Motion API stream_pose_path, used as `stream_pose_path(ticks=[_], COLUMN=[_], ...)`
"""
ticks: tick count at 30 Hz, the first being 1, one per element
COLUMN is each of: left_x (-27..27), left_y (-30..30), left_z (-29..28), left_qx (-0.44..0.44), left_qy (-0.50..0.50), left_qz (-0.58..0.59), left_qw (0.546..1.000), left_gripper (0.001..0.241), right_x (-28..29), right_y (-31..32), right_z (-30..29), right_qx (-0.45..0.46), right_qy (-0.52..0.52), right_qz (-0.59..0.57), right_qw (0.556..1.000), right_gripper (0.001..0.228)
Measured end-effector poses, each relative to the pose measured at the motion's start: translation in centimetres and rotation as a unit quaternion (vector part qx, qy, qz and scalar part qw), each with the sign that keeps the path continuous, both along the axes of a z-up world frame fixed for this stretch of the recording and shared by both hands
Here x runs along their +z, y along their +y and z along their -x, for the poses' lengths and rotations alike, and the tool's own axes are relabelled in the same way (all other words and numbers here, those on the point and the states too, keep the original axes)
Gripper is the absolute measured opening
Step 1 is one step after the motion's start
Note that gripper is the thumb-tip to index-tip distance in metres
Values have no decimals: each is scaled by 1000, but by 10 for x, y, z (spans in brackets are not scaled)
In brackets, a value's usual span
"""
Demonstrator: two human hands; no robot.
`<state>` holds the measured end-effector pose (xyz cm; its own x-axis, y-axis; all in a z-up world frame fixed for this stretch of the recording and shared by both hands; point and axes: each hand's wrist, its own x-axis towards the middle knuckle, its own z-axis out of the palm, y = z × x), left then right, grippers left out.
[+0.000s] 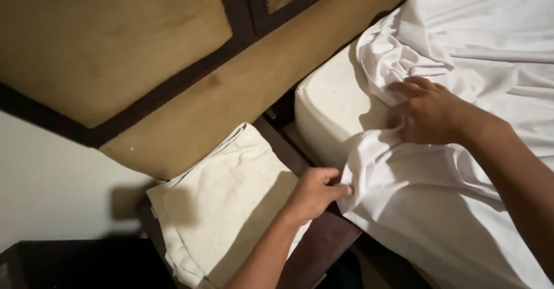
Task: The person spreads a white sheet over a mattress, smoothing it out and tucking the edges under the mattress. They adjust the sheet multiple times to ensure it is flat and properly aligned.
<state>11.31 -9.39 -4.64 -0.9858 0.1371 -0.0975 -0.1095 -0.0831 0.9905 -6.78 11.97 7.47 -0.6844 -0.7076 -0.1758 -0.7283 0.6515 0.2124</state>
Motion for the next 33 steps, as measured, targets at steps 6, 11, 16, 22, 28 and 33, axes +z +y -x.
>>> stream_pose_path(ticks=[6,11,16,22,28,33], left_x=[25,13,34,37,5,30], left_y=[-12,-39,-39,-15,15,36], left_z=[2,21,4,-21,-5,-1], left_qx=[127,190,91,-51,-11,105], left_qy=[40,44,54,114,46,-24], left_qz=[116,56,16,-13,-29,205], left_qw=[984,979,994,992,998,973], left_gripper=[17,14,14,22,29,35], right_x=[19,14,30,21,9,6], right_y=[-21,-31,-37,-5,3,6], right_z=[3,12,10,15,-3,-13], right_qx=[-67,29,32,-16,-132,-82], right_qy=[-80,17,-75,-146,-143,-81], right_qz=[-61,95,200,99,-11,-88], right_qw=[993,995,976,984,981,989], right_gripper=[30,36,42,29,32,50])
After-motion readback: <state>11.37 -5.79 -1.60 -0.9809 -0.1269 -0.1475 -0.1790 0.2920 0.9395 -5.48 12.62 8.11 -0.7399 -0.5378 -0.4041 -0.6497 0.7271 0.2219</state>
